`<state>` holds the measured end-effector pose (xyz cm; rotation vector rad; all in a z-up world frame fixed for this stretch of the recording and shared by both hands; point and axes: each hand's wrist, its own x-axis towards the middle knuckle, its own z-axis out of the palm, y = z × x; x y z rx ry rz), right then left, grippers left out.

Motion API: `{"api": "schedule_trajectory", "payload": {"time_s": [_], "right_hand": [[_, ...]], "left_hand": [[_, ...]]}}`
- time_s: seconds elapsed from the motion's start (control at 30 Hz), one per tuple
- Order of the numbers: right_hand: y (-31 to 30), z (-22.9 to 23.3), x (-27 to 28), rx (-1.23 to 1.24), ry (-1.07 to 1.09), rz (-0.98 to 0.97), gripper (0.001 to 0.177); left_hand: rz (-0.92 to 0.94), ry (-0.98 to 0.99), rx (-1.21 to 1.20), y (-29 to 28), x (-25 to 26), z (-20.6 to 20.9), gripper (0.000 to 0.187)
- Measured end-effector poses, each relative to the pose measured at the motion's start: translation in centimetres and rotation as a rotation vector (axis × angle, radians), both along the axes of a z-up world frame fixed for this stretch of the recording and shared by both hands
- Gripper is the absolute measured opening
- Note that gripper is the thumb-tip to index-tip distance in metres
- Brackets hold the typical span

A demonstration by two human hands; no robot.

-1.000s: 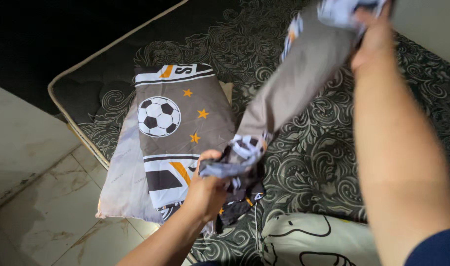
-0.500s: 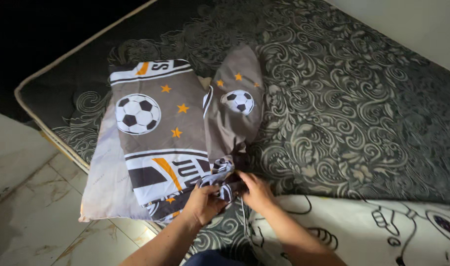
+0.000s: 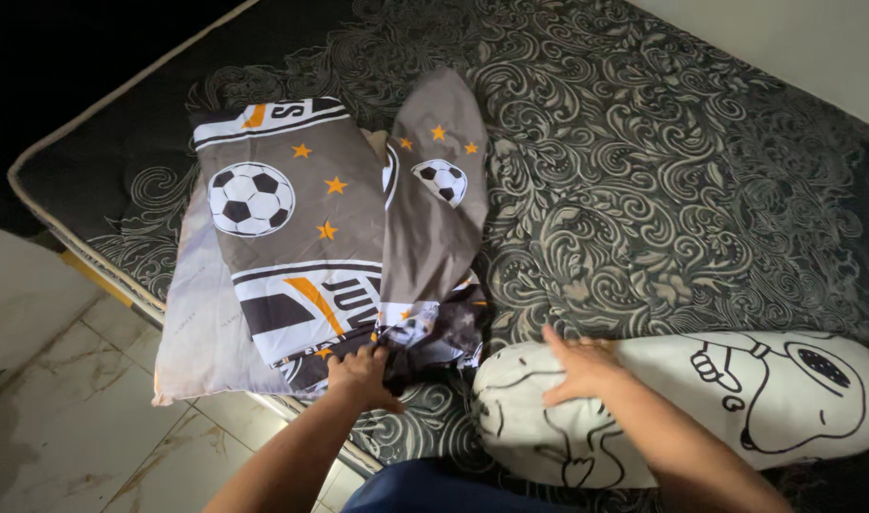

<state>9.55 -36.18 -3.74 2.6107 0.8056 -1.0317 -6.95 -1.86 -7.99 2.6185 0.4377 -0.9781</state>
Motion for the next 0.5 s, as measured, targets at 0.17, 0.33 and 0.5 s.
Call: {"api": "schedule_trajectory", "payload": {"time_s": [0.17,0.33,0.5], "right_hand": [[-1.0,-3.1,-2.1,-0.059,0.006,0.198,0.081],[-5.2,-4.2,-5.0,0.141,0.120,0.053,0.057],[-8.8,-3.5,-11.5,0.200,0.048,0.169,0.028]], "left_hand": [[0.367,-0.326,-0.010,-0.9,0.2,-3.6,0.071],[0.404,-0.618,-0.214,-3.7,2.7,-9.1,0.016],[-0.706,-0.693,-0.291,-9.3,2.5,-9.7,0.017]]}}
